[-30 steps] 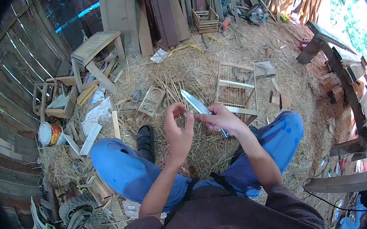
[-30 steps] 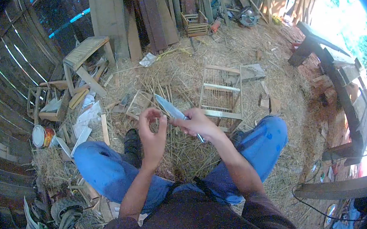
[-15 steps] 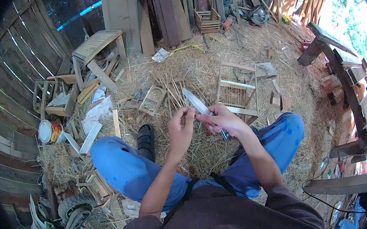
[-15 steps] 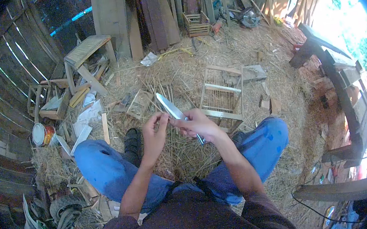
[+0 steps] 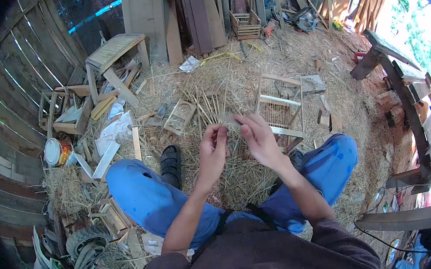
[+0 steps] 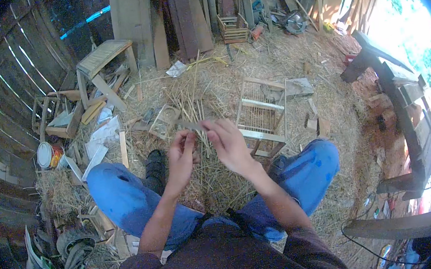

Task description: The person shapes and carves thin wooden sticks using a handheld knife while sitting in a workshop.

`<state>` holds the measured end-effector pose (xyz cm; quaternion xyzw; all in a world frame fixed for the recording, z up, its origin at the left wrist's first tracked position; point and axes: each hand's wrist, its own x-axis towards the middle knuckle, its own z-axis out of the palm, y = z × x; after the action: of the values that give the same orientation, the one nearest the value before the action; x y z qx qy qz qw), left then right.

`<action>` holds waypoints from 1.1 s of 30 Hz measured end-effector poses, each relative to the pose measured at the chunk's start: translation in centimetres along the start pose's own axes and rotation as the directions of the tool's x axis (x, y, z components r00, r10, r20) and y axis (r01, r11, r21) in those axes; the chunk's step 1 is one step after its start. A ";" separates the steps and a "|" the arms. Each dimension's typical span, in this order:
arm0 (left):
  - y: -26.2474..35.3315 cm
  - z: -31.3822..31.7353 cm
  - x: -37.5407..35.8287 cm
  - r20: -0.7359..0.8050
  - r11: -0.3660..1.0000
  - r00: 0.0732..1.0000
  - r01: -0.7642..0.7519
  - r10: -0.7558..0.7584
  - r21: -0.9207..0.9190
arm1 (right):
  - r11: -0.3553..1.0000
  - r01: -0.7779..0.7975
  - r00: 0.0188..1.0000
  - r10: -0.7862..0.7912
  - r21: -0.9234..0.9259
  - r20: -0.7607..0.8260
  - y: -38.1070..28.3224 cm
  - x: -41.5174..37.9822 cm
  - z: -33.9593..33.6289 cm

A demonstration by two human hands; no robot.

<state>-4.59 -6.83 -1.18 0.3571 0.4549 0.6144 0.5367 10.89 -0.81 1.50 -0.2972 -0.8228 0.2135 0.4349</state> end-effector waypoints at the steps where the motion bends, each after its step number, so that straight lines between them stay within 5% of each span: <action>1: 0.4 0.3 -0.2 -0.031 0.999 0.999 -0.011 0.012 0.046 | 0.999 0.012 1.000 -0.011 -0.043 0.027 -0.2 -0.2 0.1; 8: -0.4 0.0 0.1 -0.012 0.926 0.967 -0.239 0.253 0.294 | 0.979 0.111 0.992 -0.098 -0.173 0.084 -0.6 -0.5 0.8; 14: -0.7 -0.2 0.2 0.020 0.912 0.950 -0.303 0.310 0.278 | 0.957 0.141 0.987 -0.115 -0.252 0.115 0.1 -0.5 0.8; 23: 0.2 0.0 -0.2 0.042 0.985 0.991 -0.134 0.130 0.110 | 0.933 0.160 0.986 -0.134 -0.322 0.101 0.6 -0.2 -0.2; 27: 1.0 -0.3 -0.9 0.103 0.998 0.994 -0.024 0.018 0.059 | 0.905 0.043 0.999 -0.031 -0.422 0.036 2.2 1.0 -2.3; 30: 0.5 0.0 -0.4 0.069 0.985 0.994 -0.095 0.086 0.142 | 0.910 0.016 0.999 -0.032 -0.415 -0.032 1.8 0.7 -2.1; 33: -0.2 -0.1 -0.6 0.082 0.954 0.973 -0.229 0.216 0.194 | 0.921 0.118 0.993 -0.098 -0.370 0.073 0.4 -0.2 -1.1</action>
<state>-4.48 -7.42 -1.39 0.4772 0.4557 0.6103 0.4383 12.02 -0.53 1.73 -0.3231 -0.8747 0.0365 0.3593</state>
